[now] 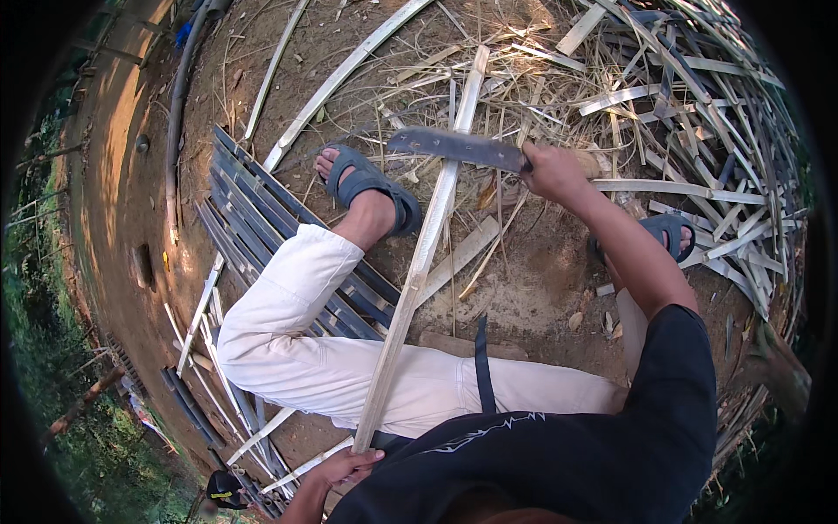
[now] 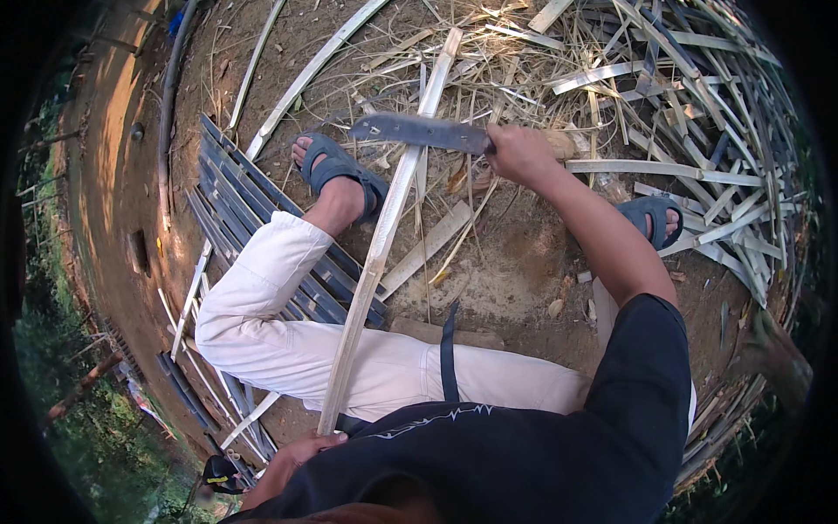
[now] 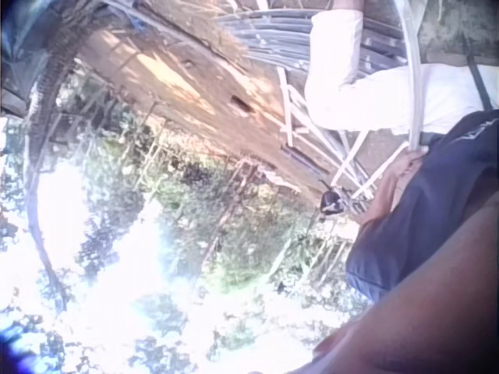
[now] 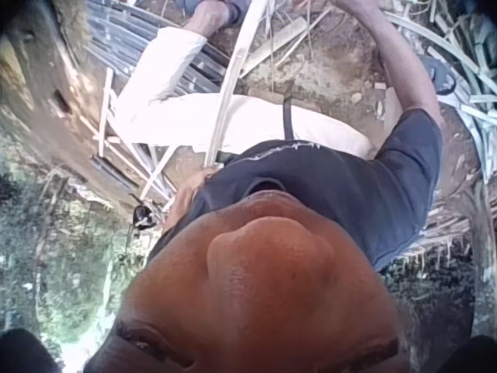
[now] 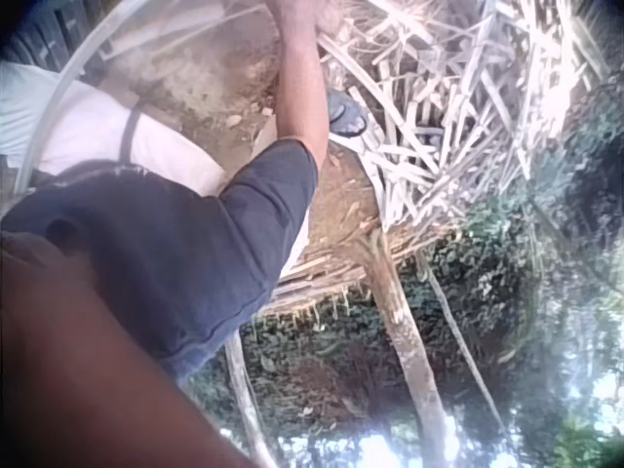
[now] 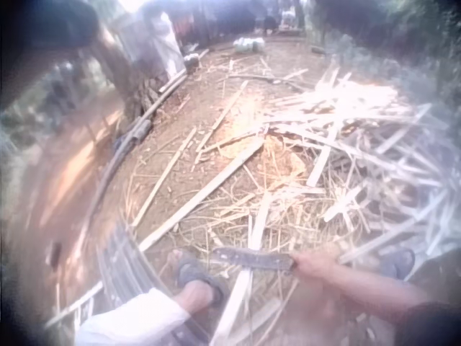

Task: The person shaves a piece of bamboo by hand using a large blade, drawing the blade along the length of the wood while sitting outdoors.

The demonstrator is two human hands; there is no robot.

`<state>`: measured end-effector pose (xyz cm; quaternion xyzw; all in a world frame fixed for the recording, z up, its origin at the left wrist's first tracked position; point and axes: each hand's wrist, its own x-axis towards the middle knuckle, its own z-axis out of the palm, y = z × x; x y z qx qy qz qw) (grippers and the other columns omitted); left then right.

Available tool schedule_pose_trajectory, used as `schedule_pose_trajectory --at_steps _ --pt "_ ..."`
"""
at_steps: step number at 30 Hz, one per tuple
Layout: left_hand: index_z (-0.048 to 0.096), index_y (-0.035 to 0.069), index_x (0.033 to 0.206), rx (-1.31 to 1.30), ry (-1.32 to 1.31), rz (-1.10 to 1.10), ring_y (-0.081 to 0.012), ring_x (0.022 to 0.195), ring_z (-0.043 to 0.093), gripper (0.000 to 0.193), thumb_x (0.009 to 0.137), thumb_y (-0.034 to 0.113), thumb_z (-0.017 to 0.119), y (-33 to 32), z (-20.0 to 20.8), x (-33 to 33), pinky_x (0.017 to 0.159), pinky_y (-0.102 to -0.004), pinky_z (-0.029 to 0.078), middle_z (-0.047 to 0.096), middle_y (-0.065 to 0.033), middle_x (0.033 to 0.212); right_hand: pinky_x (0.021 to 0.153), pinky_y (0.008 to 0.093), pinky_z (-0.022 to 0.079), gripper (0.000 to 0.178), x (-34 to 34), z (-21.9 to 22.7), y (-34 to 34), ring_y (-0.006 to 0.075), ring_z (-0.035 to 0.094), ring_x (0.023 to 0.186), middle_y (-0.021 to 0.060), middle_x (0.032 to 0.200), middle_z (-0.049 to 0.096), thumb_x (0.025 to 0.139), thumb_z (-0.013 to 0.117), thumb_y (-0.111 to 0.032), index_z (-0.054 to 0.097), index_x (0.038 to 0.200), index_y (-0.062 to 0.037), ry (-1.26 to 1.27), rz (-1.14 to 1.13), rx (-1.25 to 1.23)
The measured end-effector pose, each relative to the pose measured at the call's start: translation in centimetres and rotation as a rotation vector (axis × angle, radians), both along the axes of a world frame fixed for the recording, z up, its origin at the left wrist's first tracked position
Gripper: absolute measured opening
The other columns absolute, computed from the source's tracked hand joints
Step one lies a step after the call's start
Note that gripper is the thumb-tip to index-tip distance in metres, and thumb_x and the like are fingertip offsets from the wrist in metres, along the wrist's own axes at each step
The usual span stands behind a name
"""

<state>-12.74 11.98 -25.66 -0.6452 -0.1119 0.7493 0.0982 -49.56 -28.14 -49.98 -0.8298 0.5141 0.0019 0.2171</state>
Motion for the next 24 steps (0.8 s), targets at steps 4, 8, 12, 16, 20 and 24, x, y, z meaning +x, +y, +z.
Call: schedule_pose_trajectory --at_steps 4,8,12,16,20,24 --pt "0.040 0.017 0.058 0.008 -0.024 -0.042 -0.0080 0.041 0.029 0.049 0.097 0.038 0.061 -0.4 0.0 0.1 0.041 -0.0261 0.021 0.034 0.0043 0.048 0.073 0.0492 0.055 0.022 -0.6 0.7 -4.8 0.0376 0.069 0.081 0.0208 0.085 0.069 0.086 0.060 -0.021 0.059 0.099 -0.0029 0.150 -0.105 -0.011" --pt "0.046 0.015 0.062 0.038 0.016 0.023 -0.0080 0.041 0.028 0.044 0.098 0.037 0.059 -1.1 0.3 0.4 0.042 -0.0265 0.020 0.034 0.0052 0.049 0.073 0.0493 0.055 0.023 1.4 3.9 -0.9 0.0379 0.069 0.081 0.0200 0.085 0.069 0.086 0.059 -0.023 0.058 0.099 -0.0042 0.181 0.171 0.097" --pt "0.056 0.010 0.076 0.076 0.004 0.189 -0.0079 0.041 0.027 0.034 0.099 0.035 0.058 -0.1 0.9 2.2 0.042 -0.0266 0.020 0.033 0.0055 0.049 0.074 0.0490 0.055 0.023 -1.8 -0.5 -7.1 0.0376 0.069 0.082 0.0215 0.090 0.069 0.086 0.060 -0.024 0.059 0.098 -0.0039 0.126 -0.185 0.089" --pt "0.056 0.011 0.077 0.076 0.014 -0.020 -0.0067 0.041 0.028 0.033 0.098 0.037 0.058 -3.3 1.4 1.3 0.042 -0.0259 0.020 0.033 0.0060 0.049 0.075 0.0485 0.055 0.023 0.1 1.2 -5.1 0.0376 0.069 0.083 0.0217 0.091 0.069 0.085 0.060 -0.021 0.061 0.097 -0.0019 0.145 -0.020 0.043" --pt "0.050 0.015 0.066 0.093 0.160 0.103 -0.0067 0.043 0.028 0.039 0.098 0.034 0.059 2.0 -1.1 2.7 0.042 -0.0257 0.020 0.034 0.0059 0.050 0.076 0.0468 0.056 0.023 0.2 1.1 -4.2 0.0375 0.069 0.086 0.0213 0.090 0.069 0.083 0.061 -0.022 0.062 0.096 -0.0022 0.150 0.095 0.021" --pt "0.052 0.015 0.066 0.088 0.020 0.140 -0.0052 0.043 0.028 0.034 0.096 0.029 0.060 1.9 -0.7 2.6 0.039 -0.0245 0.018 0.036 0.0073 0.053 0.074 0.0486 0.056 0.028 -1.8 -2.7 -8.9 0.0380 0.069 0.082 0.0207 0.088 0.069 0.081 0.065 -0.024 0.060 0.101 -0.0053 0.162 -0.230 0.003"
